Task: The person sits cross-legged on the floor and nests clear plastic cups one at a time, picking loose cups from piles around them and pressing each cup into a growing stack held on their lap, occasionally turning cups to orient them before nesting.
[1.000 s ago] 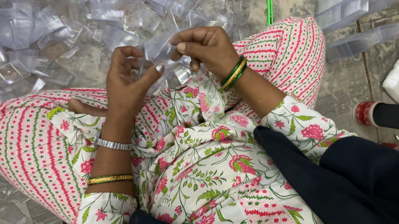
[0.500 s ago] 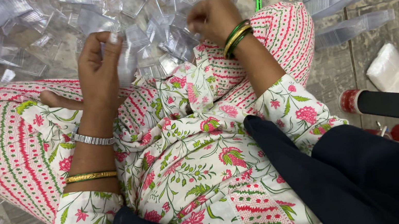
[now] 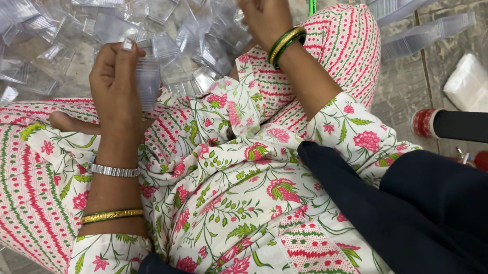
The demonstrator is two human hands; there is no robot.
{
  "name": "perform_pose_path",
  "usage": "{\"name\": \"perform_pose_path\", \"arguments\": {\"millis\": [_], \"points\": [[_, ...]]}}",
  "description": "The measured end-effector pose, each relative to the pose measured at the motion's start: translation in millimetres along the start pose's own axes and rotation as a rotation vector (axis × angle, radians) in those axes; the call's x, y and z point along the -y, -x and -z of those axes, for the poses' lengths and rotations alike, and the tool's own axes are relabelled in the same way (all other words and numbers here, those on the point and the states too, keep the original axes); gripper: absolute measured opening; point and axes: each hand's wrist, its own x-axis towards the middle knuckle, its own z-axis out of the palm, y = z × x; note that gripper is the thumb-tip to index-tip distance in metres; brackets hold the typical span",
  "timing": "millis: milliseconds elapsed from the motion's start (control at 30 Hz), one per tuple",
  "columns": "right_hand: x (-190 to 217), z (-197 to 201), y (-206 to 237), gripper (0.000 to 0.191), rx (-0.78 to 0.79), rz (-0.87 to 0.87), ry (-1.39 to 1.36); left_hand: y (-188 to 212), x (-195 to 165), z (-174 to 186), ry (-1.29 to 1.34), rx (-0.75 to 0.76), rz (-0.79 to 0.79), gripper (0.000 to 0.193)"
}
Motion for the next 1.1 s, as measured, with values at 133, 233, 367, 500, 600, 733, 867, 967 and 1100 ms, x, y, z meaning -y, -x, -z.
{"name": "perform_pose_path", "arguments": {"millis": [133,233,367,500,600,733,867,967,1100], "points": [[11.7,-6.7,10.8,0.014,-0.109,0.536,0.231,-3.0,4.9,0.3,-0.004,0.010,-0.073,0.014],[23.4,-23.7,29.5,0.023,0.369,0.424,0.439,-3.0,5.3,0.3,-0.043,0.004,-0.096,0.016],[37.6,-35.7,34.0,0.047,0.486,0.335,0.552,-2.9,1.5,1.4,-0.092,-0.032,0.010,0.025],[47.1,-41.0,32.2,0.063,0.452,0.316,0.598,-5.0,-0.1,0.3,-0.176,-0.007,-0.036,0.032],[47.5,-44.2,30.0,0.065,0.499,0.227,0.636,-5.5,0.7,1.0,-0.181,-0.005,-0.037,0.033],[37.7,-46.9,22.6,0.056,0.584,0.135,0.600,-6.4,2.3,2.8,-0.171,0.004,-0.020,0.034],[26.5,-48.7,17.2,0.050,0.506,0.205,0.459,-7.8,3.5,4.1,-0.165,-0.001,0.020,0.034],[23.5,-39.9,16.1,0.041,0.344,0.211,0.162,-7.2,2.8,3.7,-0.180,-0.007,0.053,0.032],[30.6,-19.2,24.5,0.031,0.345,-0.005,-0.599,-1.5,1.0,-3.9,-0.181,0.098,0.045,0.029]]}}
